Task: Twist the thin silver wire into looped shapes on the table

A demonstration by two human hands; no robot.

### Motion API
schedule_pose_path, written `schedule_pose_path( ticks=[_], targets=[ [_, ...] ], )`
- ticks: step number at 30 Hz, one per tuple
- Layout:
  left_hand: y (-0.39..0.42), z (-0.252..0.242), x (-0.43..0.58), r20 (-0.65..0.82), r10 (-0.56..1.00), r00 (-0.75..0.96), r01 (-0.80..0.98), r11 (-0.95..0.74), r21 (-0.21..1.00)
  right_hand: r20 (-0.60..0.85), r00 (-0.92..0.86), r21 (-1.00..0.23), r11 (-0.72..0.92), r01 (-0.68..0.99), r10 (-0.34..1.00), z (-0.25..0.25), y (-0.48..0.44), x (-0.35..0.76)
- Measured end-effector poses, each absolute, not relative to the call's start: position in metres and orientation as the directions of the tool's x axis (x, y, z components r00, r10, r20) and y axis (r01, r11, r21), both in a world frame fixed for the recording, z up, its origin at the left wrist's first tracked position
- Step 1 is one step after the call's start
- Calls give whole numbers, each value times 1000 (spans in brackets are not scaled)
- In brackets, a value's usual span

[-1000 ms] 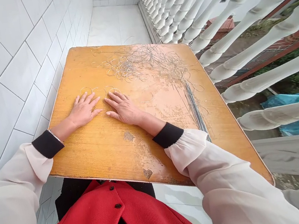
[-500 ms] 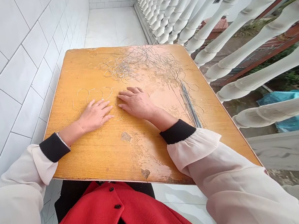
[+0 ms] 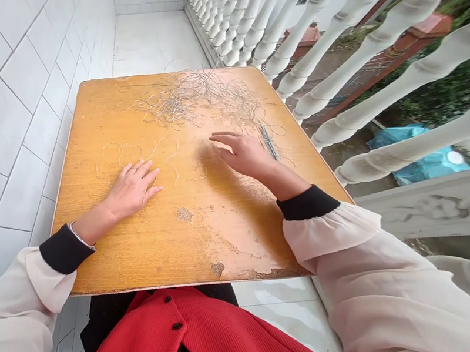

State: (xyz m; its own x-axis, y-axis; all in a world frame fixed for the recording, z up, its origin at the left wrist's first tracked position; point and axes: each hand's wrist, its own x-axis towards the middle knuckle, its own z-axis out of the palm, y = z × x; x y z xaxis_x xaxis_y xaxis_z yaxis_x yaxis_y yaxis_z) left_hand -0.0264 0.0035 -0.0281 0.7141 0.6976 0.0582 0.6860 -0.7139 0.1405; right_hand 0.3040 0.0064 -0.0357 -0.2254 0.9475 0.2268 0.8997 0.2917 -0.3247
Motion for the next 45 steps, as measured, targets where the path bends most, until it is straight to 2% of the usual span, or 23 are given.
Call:
schedule_pose_path(
  ticks=[8,15,19,24,30,38,45],
  targets=[
    [3,-28,-22,55,694,718,687,-720,99,174,-397,-257,431,865,901,-56,-13,297],
    [-2,-23,-9,164,611,774,595,-791,140,155,-481,-246,506,827,863,-52,6,274],
    [-8,-16,19,145,632,761,615,-774,151,195,-485,-289,522,802,853,-51,11,273],
    [-11,-18,53,107,689,717,677,-725,127,268,-452,-401,525,750,851,-50,14,278],
    [-10,-24,65,119,692,712,691,-721,53,336,-418,-472,535,701,844,-56,18,276],
    [-1,-30,70,175,440,881,456,-888,-61,360,-403,-511,539,669,841,-61,20,271],
    [3,-30,72,139,325,936,345,-925,-162,383,-374,-541,533,650,845,-65,24,270]
  ],
)
